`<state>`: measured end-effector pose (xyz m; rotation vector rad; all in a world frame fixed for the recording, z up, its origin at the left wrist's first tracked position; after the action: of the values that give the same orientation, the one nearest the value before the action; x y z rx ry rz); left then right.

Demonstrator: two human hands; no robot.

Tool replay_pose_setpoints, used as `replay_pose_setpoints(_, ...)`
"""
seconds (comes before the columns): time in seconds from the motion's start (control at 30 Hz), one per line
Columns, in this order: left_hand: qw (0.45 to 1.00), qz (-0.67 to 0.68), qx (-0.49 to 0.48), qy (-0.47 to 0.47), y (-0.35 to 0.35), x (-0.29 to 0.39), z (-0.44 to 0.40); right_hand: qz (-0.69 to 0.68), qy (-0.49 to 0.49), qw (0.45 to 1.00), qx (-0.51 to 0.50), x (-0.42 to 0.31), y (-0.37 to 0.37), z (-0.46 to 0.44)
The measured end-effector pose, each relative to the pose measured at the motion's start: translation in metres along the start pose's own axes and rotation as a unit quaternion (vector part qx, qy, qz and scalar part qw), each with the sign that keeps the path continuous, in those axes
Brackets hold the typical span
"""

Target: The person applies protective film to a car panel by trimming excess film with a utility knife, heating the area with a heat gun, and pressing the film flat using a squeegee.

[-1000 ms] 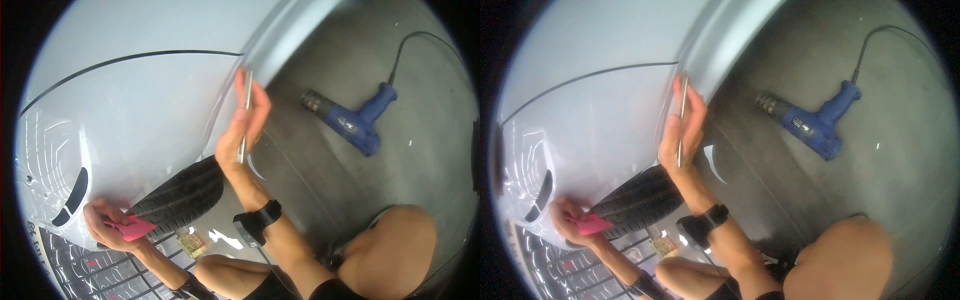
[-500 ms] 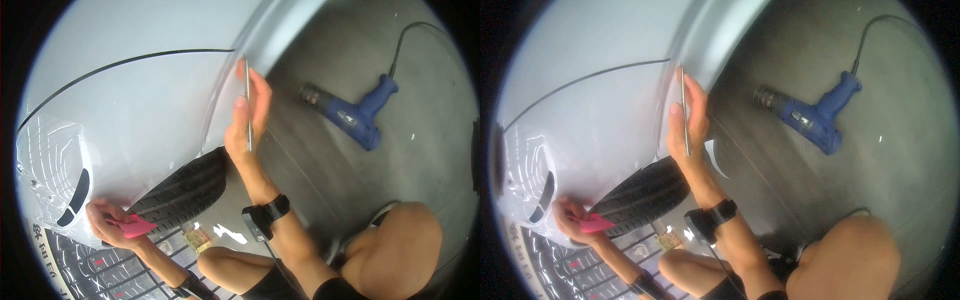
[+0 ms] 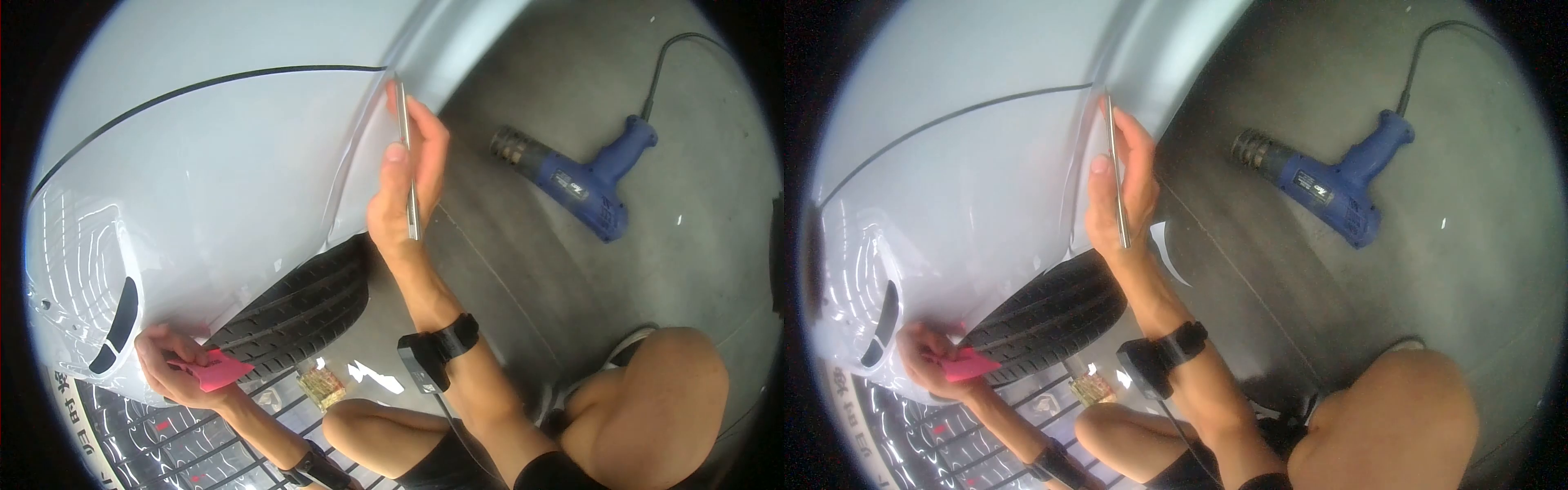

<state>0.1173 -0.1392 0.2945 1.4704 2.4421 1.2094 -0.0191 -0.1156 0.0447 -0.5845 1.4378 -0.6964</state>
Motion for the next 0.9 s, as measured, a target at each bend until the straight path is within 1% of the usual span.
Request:
replay_pose_setpoints(0.13, 1.0, 0.02, 0.009, 0.016, 0.0, -0.002, 0.0, 0.013, 0.001, 1.0, -0.004, -0.006, 0.0, -0.003)
replay_pose_setpoints(0.2, 1.0, 0.008, -0.005, -0.012, 0.001, -0.002, 0.001, 0.028, -0.007, 1.0, -0.005, -0.008, 0.001, -0.003)
replay_pose_setpoints(0.27, 1.0, 0.002, -0.004, -0.009, 0.001, 0.0, 0.001, 0.043, -0.015, 0.999, -0.006, -0.011, 0.002, -0.003)
replay_pose_setpoints(0.33, 1.0, -0.005, -0.002, -0.007, 0.001, 0.0, 0.001, 0.072, -0.008, 0.997, -0.018, -0.013, 0.003, -0.005)
replay_pose_setpoints(0.57, 1.0, 0.014, 0.003, 0.004, 0.001, -0.001, 0.0, 0.079, 0.006, 0.997, -0.002, -0.015, 0.001, -0.003)
replay_pose_setpoints(0.63, 1.0, 0.019, -0.002, 0.001, 0.001, -0.001, 0.0, 0.111, 0.032, 0.993, -0.012, -0.013, 0.001, -0.002)
replay_pose_setpoints(0.73, 0.999, 0.027, 0.004, 0.018, 0.003, -0.002, 0.0, 0.117, 0.04, 0.992, -0.02, -0.013, 0.0, -0.002)
replay_pose_setpoints(0.8, 1.0, 0.0, -0.005, -0.011, 0.003, -0.002, -0.001, 0.106, 0.038, 0.993, -0.017, -0.013, 0.0, -0.003)
replay_pose_setpoints(0.9, 1.0, -0.007, -0.014, -0.017, 0.004, -0.003, -0.001, 0.092, 0.039, 0.995, -0.012, -0.014, -0.001, -0.003)
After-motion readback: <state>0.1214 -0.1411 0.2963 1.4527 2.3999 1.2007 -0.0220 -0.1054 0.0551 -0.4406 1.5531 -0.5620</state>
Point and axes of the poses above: each hand's wrist, its own z-axis away from the middle knuckle, its own y-axis out of the back of the hand, x = y × z, the point moved 2 cm from there along -z, towards the middle knuckle, and after that the axes turned 1 degree about x, right-handed, at the moved point
